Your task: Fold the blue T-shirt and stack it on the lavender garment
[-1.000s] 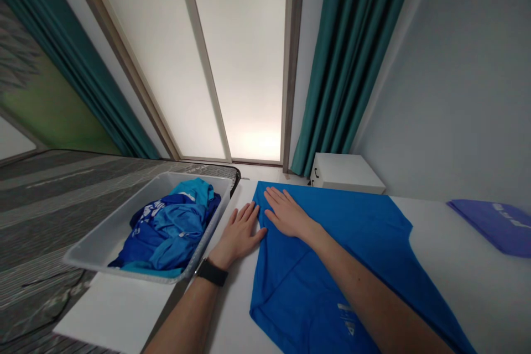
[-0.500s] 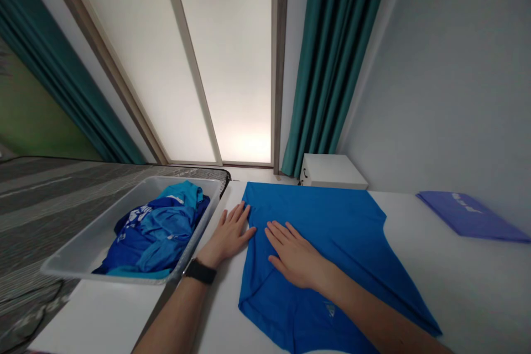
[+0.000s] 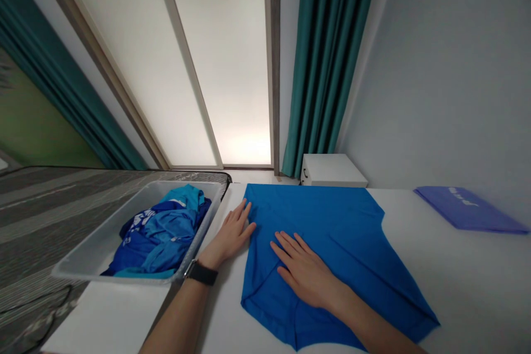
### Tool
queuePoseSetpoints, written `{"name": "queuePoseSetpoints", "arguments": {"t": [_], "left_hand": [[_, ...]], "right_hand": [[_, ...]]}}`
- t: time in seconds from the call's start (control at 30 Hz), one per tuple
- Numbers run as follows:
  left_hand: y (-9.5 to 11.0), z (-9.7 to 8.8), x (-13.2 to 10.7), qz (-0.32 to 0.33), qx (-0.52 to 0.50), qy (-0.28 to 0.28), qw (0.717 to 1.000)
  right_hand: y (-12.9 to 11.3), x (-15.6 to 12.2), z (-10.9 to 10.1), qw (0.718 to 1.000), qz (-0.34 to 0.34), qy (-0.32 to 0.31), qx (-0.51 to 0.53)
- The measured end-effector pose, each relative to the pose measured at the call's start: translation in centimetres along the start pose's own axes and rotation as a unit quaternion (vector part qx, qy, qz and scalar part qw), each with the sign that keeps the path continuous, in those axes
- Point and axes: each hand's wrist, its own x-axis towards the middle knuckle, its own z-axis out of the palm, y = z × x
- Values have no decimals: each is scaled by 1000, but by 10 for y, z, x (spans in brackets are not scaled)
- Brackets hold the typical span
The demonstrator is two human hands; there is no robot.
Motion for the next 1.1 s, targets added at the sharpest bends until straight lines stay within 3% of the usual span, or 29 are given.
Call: {"name": "queuePoseSetpoints", "arguments": {"t": [0.13, 0.27, 0.5, 0.73, 0.97, 1.1], "left_hand": [[12, -7, -1, 33, -33, 18, 999], [23, -4, -10, 67, -22, -20, 997], [20, -3, -39, 104, 35, -71, 991], [23, -12, -41, 110, 56, -78, 989], [23, -11, -42, 95, 16, -62, 993], [28, -11, -47, 120, 19, -66, 990]], "right_hand": [[3, -1, 7, 1000, -10, 24, -17], [5, -1, 11, 999, -15, 33, -31], [6, -1, 11, 999, -13, 31, -22], [6, -2, 11, 999, -16, 37, -10], [18, -3, -5, 988, 47, 149, -12], [20, -5, -12, 986, 9, 168, -3]]}}
